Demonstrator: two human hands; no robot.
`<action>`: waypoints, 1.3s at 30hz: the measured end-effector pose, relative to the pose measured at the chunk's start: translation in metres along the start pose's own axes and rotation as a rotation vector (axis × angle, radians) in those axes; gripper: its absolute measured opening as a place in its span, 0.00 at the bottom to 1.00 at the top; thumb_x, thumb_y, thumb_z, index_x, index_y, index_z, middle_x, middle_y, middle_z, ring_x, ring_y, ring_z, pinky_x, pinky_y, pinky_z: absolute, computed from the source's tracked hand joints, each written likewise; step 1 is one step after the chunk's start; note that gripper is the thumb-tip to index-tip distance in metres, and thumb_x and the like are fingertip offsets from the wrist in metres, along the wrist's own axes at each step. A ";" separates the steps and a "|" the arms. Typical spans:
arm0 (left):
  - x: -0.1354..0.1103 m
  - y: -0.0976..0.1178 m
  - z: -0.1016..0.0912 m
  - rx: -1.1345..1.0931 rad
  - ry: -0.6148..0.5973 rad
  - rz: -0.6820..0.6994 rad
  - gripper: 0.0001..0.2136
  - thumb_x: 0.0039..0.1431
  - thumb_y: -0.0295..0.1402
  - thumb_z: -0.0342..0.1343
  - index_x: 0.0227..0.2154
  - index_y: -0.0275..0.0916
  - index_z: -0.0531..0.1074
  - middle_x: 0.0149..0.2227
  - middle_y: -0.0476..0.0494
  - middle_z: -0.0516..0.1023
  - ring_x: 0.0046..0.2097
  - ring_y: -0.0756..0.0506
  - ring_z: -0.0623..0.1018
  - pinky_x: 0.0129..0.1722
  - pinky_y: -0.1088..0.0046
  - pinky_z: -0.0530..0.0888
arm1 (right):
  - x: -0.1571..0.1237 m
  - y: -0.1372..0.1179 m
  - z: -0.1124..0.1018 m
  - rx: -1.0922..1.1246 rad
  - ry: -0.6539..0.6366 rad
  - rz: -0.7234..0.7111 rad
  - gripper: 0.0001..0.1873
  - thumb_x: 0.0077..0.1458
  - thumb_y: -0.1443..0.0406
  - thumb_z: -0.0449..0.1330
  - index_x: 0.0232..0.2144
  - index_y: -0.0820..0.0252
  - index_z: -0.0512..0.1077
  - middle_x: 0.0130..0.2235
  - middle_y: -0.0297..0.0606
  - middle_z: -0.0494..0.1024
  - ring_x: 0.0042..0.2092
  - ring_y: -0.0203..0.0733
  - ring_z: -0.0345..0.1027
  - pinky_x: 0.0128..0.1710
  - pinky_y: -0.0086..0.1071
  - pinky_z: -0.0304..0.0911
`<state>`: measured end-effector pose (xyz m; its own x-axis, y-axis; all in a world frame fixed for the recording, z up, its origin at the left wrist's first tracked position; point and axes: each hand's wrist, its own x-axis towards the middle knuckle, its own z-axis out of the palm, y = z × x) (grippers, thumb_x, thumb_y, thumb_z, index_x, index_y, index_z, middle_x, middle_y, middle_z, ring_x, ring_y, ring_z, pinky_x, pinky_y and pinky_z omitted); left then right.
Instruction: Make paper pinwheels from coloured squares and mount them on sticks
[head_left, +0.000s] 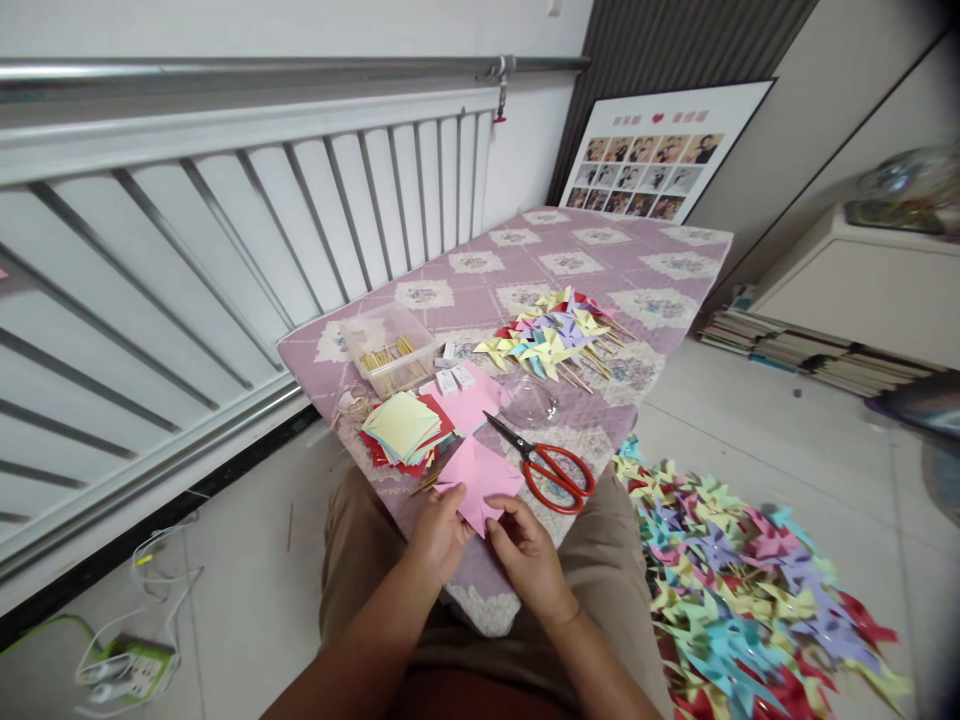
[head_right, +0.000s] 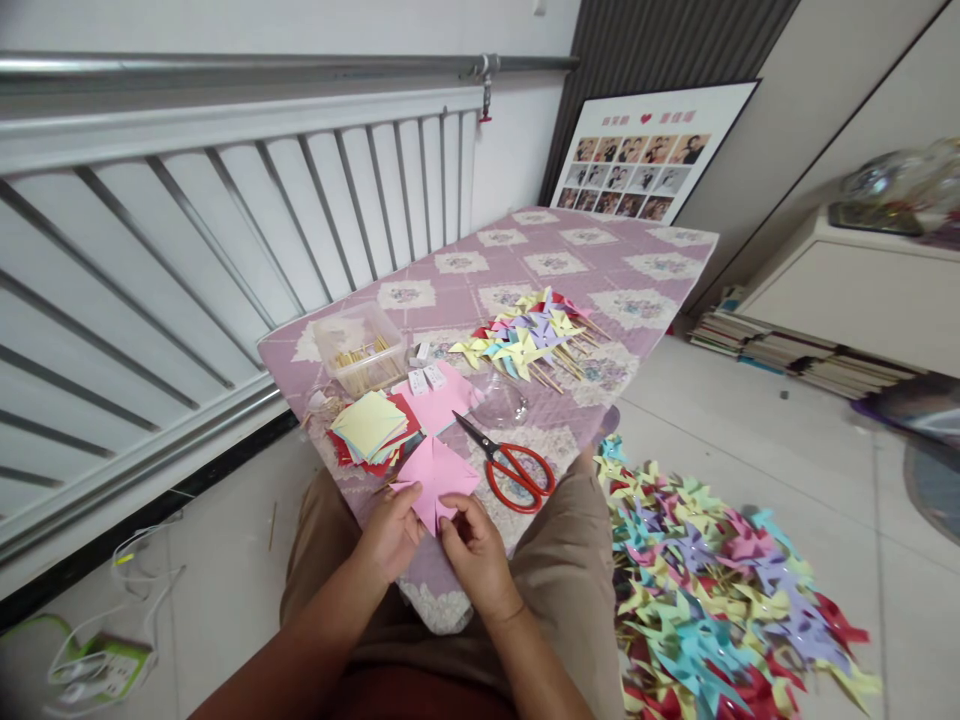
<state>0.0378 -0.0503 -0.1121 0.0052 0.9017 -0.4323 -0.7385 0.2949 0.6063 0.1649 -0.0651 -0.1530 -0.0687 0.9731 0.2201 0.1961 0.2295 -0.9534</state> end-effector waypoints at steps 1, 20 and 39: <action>0.000 -0.001 0.001 -0.006 0.004 -0.001 0.14 0.43 0.33 0.67 0.33 0.38 0.72 0.33 0.47 0.80 0.33 0.47 0.78 0.31 0.73 0.71 | 0.000 0.001 0.000 -0.010 -0.006 -0.012 0.11 0.56 0.66 0.58 0.43 0.55 0.71 0.39 0.38 0.75 0.39 0.42 0.70 0.40 0.33 0.66; -0.003 0.002 -0.014 0.086 -0.058 -0.099 0.16 0.47 0.40 0.65 0.39 0.42 0.73 0.36 0.46 0.79 0.34 0.47 0.76 0.32 0.73 0.68 | 0.001 0.000 -0.005 -0.026 -0.084 -0.002 0.06 0.59 0.62 0.57 0.34 0.55 0.74 0.34 0.36 0.79 0.38 0.43 0.72 0.40 0.34 0.65; 0.028 0.037 -0.026 0.749 -0.201 -0.124 0.06 0.44 0.28 0.63 0.28 0.37 0.78 0.22 0.47 0.77 0.21 0.50 0.69 0.20 0.75 0.62 | 0.009 -0.017 -0.012 -0.030 -0.273 0.029 0.09 0.60 0.62 0.55 0.32 0.56 0.75 0.30 0.34 0.76 0.33 0.40 0.67 0.33 0.30 0.65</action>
<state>-0.0067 -0.0225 -0.1196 0.2331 0.8670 -0.4404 -0.0736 0.4673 0.8810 0.1731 -0.0598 -0.1323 -0.3229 0.9382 0.1248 0.2305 0.2058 -0.9510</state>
